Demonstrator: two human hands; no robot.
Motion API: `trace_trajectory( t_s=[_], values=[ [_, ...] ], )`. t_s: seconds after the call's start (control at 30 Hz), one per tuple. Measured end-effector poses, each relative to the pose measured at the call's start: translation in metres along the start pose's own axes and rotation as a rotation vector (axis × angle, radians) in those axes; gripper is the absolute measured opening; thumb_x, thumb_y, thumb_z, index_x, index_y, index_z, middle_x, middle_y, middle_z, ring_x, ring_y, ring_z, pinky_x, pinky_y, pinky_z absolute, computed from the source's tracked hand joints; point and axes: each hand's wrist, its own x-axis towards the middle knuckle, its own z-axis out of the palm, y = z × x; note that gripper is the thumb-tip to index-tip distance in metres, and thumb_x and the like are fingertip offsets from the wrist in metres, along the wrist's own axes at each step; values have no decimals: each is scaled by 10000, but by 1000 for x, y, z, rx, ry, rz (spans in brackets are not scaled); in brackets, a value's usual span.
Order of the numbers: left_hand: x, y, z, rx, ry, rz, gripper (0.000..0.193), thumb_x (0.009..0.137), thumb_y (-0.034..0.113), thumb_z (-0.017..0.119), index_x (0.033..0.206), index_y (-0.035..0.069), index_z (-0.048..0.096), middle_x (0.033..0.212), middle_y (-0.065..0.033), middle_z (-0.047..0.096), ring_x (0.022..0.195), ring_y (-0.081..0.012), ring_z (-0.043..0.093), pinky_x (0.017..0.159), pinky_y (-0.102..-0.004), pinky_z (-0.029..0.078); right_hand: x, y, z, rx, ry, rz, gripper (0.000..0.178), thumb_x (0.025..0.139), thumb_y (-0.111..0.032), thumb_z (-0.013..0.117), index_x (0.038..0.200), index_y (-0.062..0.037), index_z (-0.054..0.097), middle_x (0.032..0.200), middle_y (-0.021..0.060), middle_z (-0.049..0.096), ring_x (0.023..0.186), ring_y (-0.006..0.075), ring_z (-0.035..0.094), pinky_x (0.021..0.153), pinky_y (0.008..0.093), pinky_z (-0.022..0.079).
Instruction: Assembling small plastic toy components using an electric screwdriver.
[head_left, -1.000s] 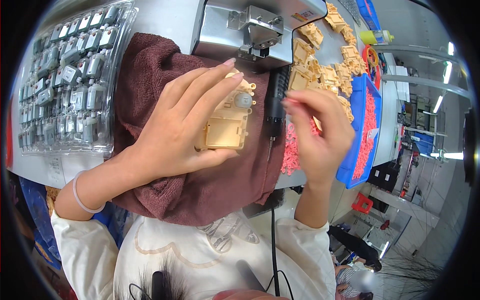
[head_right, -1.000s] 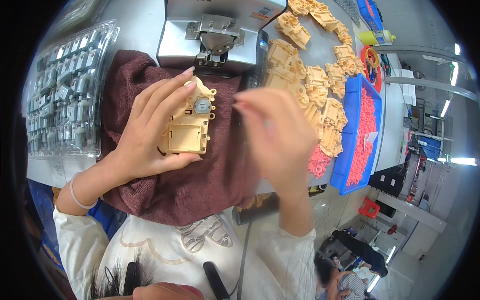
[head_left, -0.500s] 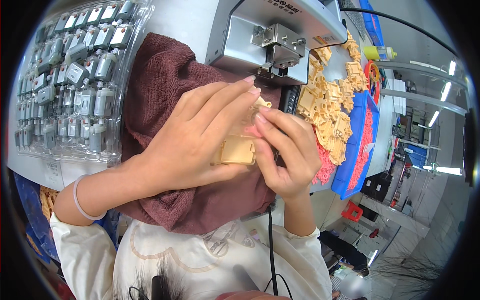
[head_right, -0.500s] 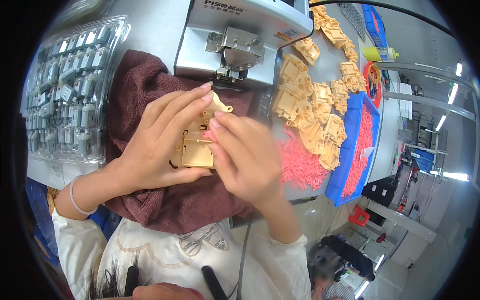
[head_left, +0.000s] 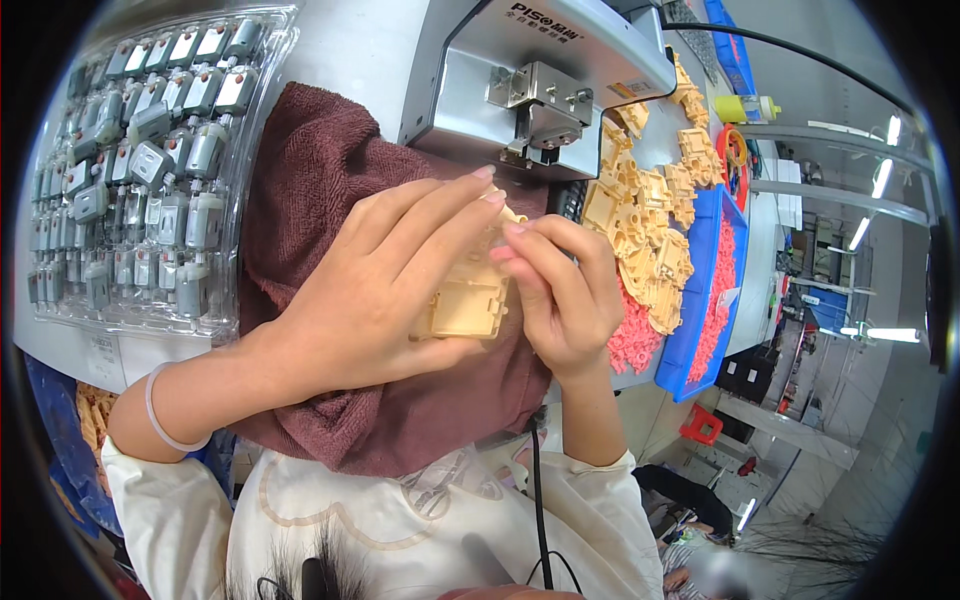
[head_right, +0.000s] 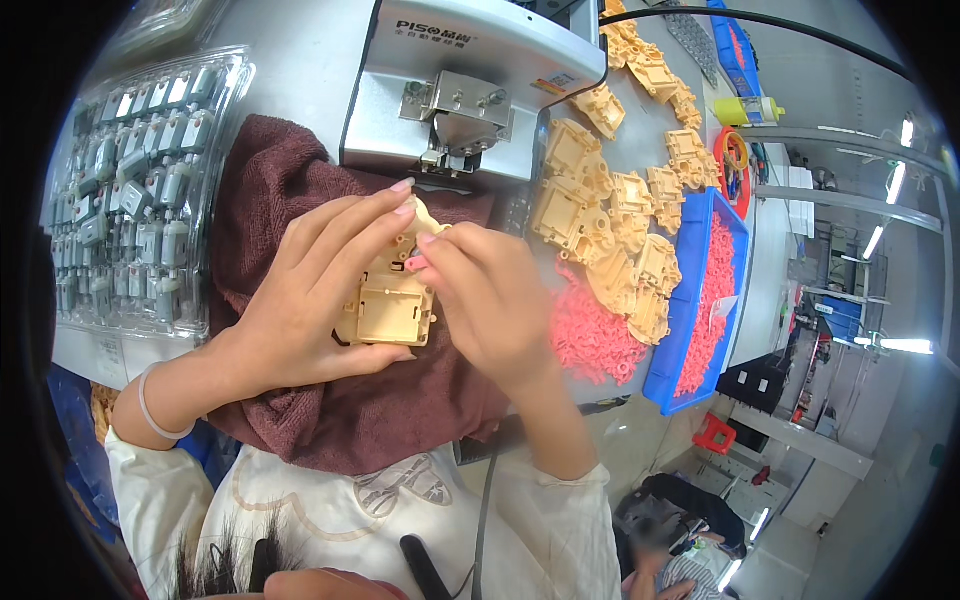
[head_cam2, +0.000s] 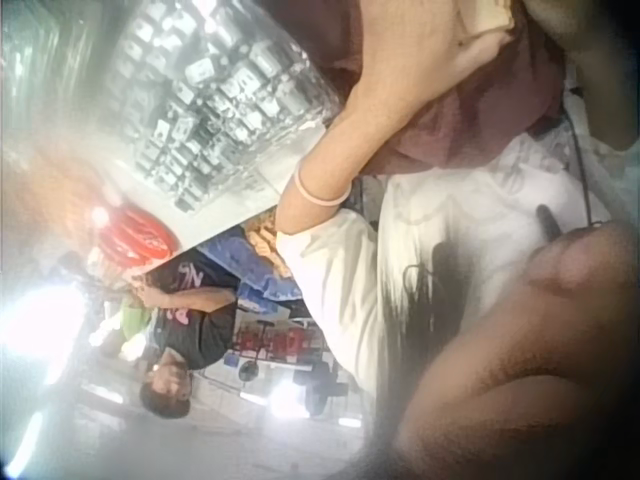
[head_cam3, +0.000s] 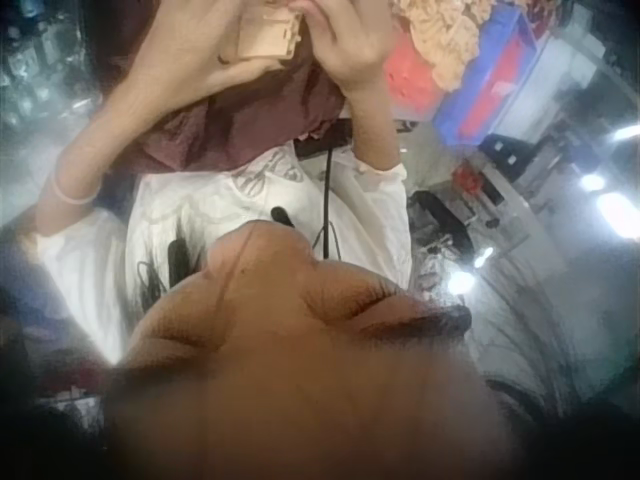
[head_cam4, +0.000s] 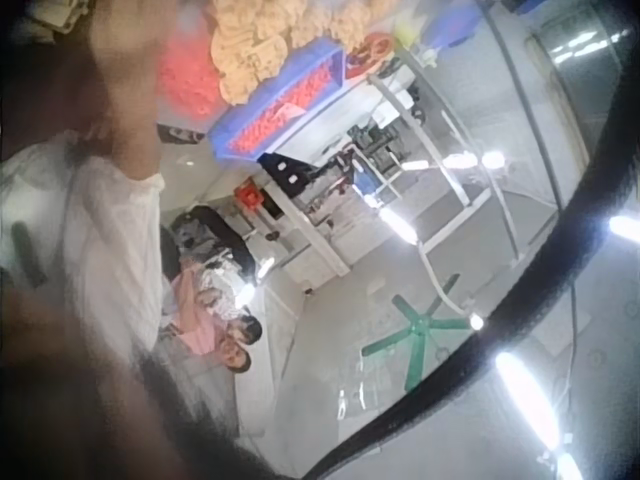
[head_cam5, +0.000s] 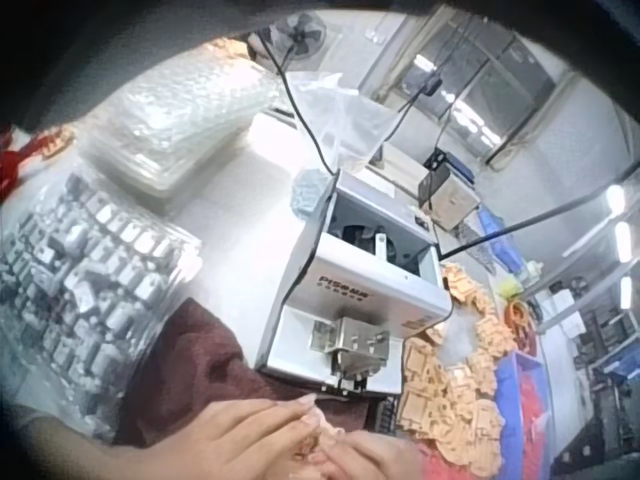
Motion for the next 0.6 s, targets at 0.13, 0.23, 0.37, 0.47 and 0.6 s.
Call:
trace_trajectory(
  t_s=[0.13,0.23,0.37,0.47,0.6],
  values=[
    [0,0,-2,-6,-12,-2,984,610,279,854,1439,10,397,1494,-168,413,1299,-366,439,1083,-450,348,-2,-2,1,112,26,91,210,800,-42,770,1003,-22,722,953,92,632,814,221,625,693,297,510],
    [-1,0,-2,-16,-14,-1,981,614,282,851,1440,10,397,1496,-168,411,1299,-365,439,1083,-452,347,1,-10,0,121,-2,108,270,755,-53,794,1010,-51,703,978,82,633,853,253,606,733,345,493],
    [-1,-1,-2,-15,-14,1,979,617,287,848,1439,9,396,1497,-169,410,1301,-367,437,1082,-455,347,2,-14,1,216,0,339,253,738,-42,821,972,-13,731,947,83,618,820,174,606,697,274,491],
    [0,-2,-2,-20,-15,-1,978,619,289,846,1439,8,395,1495,-168,412,1302,-371,434,1082,-459,346,2,-14,1,237,14,379,266,720,-31,831,964,-3,729,954,78,612,839,158,597,708,266,484],
    [0,-3,-2,-28,-6,-1,971,622,289,841,1439,9,398,1493,-166,415,1302,-369,434,1082,-458,344,1,-18,5,269,43,392,253,708,-18,834,936,11,729,968,76,601,842,153,582,719,252,471]
  ],
)
